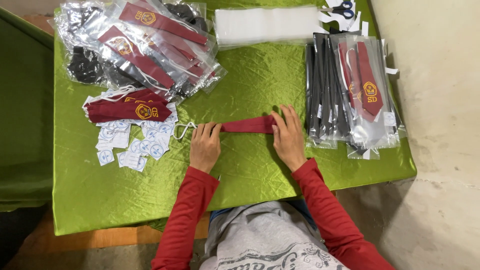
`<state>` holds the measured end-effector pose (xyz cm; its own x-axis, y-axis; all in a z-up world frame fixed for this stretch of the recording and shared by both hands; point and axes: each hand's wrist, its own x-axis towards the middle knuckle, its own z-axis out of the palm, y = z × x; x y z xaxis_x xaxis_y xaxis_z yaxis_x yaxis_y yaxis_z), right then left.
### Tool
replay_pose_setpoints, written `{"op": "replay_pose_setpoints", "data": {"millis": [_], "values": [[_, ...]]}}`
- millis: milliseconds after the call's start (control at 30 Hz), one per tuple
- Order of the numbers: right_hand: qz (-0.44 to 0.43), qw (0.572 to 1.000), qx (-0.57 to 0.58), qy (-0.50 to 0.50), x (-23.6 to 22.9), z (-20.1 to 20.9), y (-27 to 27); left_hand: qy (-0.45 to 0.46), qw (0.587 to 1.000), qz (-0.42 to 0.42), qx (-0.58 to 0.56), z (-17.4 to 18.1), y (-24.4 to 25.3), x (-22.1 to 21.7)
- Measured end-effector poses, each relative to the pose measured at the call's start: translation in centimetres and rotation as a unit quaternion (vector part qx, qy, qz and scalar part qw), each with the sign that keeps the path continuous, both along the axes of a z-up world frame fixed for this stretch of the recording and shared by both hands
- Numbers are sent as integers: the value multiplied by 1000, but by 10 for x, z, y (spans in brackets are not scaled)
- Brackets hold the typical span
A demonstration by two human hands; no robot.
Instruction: The person folds a maroon tie with a gold emblem and places it into a clear plastic bag. They smooth the bag and set it aside, then repeat the process with another tie. The workspace contains stacks of ties, bags, and small paper labels.
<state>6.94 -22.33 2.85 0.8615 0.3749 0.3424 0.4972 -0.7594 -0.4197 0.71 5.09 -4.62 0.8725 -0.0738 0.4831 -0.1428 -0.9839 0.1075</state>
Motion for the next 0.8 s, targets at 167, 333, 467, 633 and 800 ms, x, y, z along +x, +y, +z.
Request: {"op": "replay_pose_setpoints", "data": {"millis": [167,333,467,633,800], "values": [[101,990,-80,-49,-21,5,36,-59,997,-43,-11,4,-5,9],[161,976,-124,-74,-19,-22,69,-69,994,-66,-55,28,-17,-1],[169,982,-49,-75,-12,-42,77,-81,976,-76,-188,70,-29,-13],[196,960,190,64,-21,41,74,-209,934,-25,-290,108,-45,-18],[240,893,338,173,-23,82,71,-122,812,-84,-565,149,-77,-29]]}}
